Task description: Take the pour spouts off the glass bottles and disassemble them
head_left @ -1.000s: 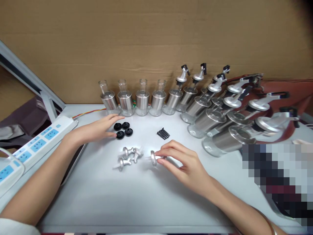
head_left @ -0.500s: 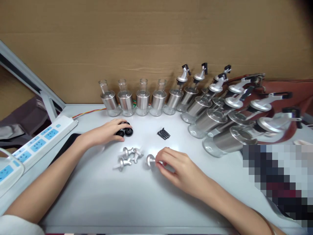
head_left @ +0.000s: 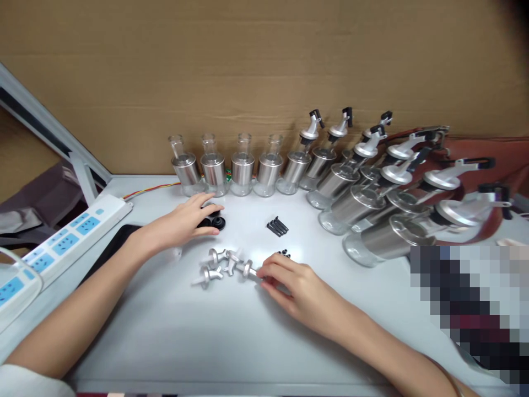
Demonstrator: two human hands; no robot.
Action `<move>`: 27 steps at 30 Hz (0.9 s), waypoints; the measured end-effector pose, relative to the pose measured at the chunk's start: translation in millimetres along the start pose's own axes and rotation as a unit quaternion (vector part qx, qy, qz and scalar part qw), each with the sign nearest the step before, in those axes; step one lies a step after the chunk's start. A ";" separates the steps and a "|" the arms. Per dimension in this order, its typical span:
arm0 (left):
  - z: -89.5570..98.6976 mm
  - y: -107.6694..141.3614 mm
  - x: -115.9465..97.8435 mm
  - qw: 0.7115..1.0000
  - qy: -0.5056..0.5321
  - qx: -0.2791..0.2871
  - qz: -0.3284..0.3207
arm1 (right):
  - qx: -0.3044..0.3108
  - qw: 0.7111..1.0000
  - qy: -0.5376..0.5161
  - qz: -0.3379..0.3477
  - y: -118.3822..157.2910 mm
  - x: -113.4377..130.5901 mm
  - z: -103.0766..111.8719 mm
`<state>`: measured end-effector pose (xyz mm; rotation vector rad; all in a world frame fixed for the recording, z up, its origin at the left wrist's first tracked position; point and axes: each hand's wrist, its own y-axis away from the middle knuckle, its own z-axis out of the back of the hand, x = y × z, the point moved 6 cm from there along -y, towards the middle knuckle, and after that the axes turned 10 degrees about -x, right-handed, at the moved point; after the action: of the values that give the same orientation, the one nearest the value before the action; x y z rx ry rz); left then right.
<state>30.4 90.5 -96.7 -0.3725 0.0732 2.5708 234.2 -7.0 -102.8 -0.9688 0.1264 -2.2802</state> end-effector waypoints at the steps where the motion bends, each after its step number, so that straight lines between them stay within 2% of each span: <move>1: 6.9 2.3 -8.3 1.000 0.001 -0.012 -0.004 | 0.012 1.000 0.007 0.001 0.1 0.7 -1.2; 3: 16.9 8.6 -26.2 0.999 0.045 0.006 0.001 | 0.036 0.999 0.022 0.006 0.5 1.8 -3.6; 5: 18.9 16.8 -41.5 0.992 0.098 0.070 0.024 | 0.054 0.998 0.027 0.009 1.2 2.2 -5.6; 8: 11.5 27.9 -55.1 0.979 0.116 0.159 0.046 | 0.077 0.997 0.020 0.015 1.9 3.8 -7.9; 12: -6.8 31.9 -60.1 0.967 0.130 0.213 0.045 | 0.093 0.995 -0.002 0.044 0.8 11.0 -8.2; 17: -21.0 31.6 -62.5 0.956 0.155 0.240 0.062 | 0.108 0.992 -0.020 0.068 -0.6 17.3 -6.9; 22: -21.3 30.0 -68.4 0.965 0.160 0.205 0.018 | 0.103 0.990 -0.036 0.087 -0.4 20.0 -5.7; 27: -22.0 31.7 -71.0 0.964 0.139 0.228 0.015 | 0.114 0.990 -0.036 0.076 0.7 19.3 -6.9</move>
<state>77.5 24.8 -98.8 -0.5485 0.7605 2.4153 220.0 -20.2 -96.2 -0.8886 -0.0876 -2.0654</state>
